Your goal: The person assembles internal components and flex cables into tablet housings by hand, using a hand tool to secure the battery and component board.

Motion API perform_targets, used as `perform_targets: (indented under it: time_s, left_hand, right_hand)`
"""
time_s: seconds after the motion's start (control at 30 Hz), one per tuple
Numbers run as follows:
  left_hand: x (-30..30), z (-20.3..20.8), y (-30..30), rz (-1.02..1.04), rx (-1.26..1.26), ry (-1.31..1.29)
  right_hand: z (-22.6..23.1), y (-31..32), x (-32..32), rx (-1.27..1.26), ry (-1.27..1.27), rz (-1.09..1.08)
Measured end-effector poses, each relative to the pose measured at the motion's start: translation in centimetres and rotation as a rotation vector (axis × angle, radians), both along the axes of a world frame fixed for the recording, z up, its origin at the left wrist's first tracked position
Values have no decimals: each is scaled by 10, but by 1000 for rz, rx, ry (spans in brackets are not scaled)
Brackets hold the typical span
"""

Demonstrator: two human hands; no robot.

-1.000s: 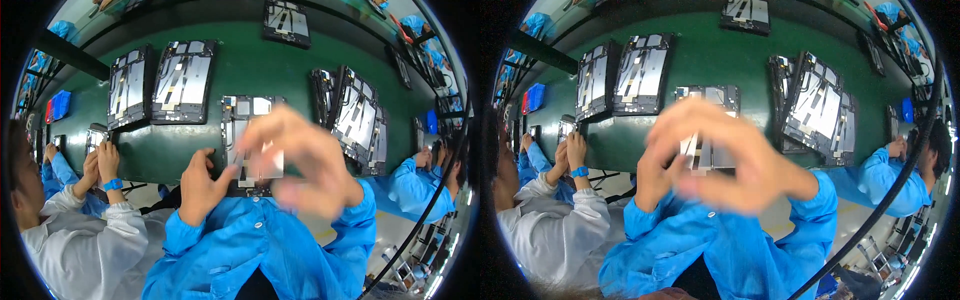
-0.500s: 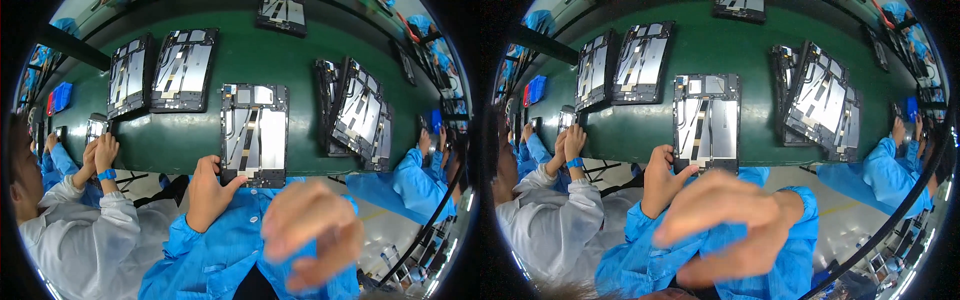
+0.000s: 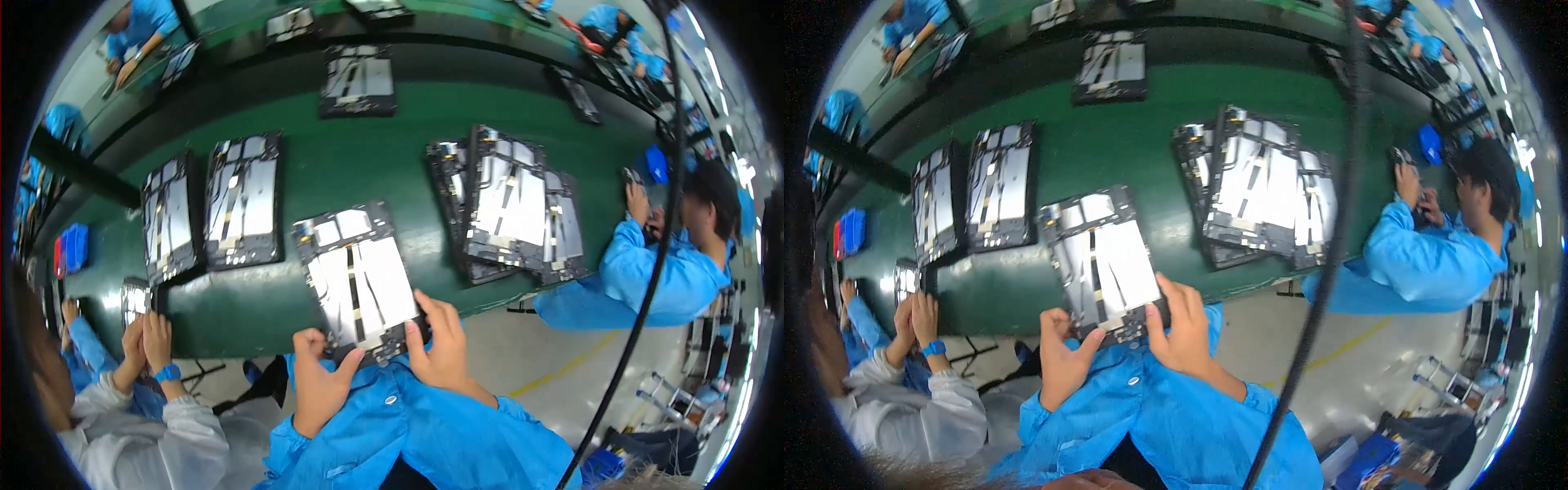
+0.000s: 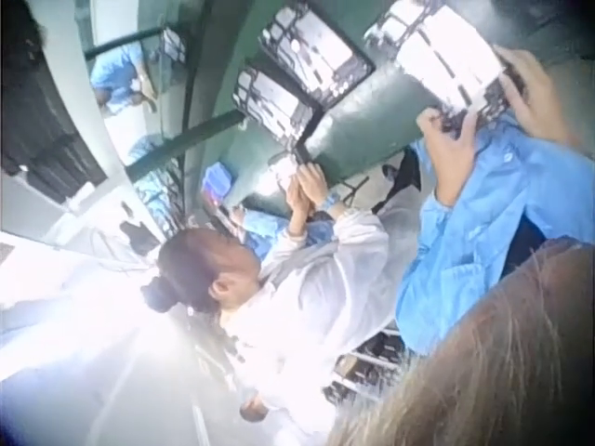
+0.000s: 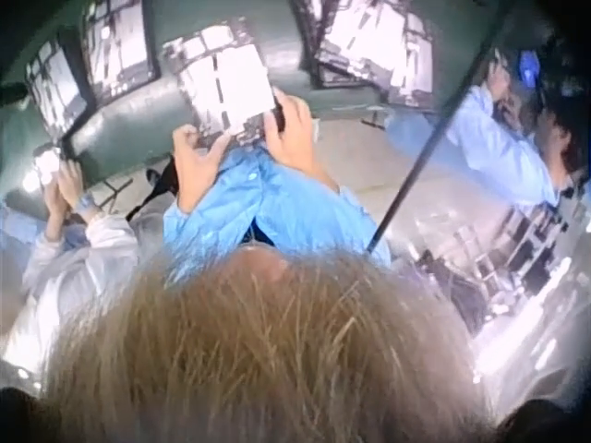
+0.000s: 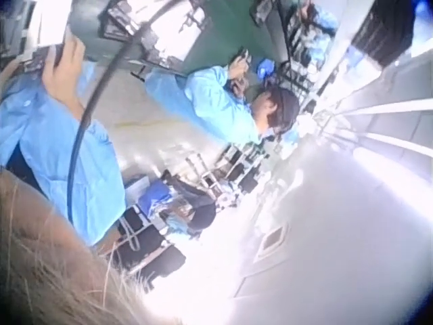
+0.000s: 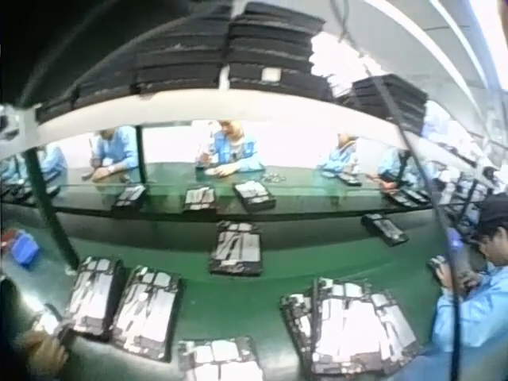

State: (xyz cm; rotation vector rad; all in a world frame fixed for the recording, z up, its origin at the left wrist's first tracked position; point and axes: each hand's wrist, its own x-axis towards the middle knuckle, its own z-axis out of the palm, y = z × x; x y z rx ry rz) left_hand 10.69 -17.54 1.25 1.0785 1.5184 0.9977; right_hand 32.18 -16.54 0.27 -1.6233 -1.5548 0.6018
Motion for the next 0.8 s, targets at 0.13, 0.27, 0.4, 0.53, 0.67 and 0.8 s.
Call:
perform_targets:
  time_s: [0.13, 0.27, 0.4, 0.53, 0.67, 0.8]
  left_hand:
    - [-9, -1, 8, 8, 42, -320]
    - [-32, 2, 42, 50, 211, -350]
    - [-76, 4, 120, 61, 250, -474]
    - [-113, 18, 256, 155, 315, -485]
    - [-175, 9, 428, 187, 235, -695]
    - [-217, 18, 537, 328, 238, -581]
  right_hand:
    - [-11, 13, 0, 1, 209, 85]
    - [-15, 30, 0, -28, 636, 144]
    - [-24, 31, 1, 0, 583, 82]
    - [-38, 32, -3, 248, 338, 69]
    - [-38, 41, -14, 411, 186, 52]
    - [-36, 40, -17, 450, 83, -6]
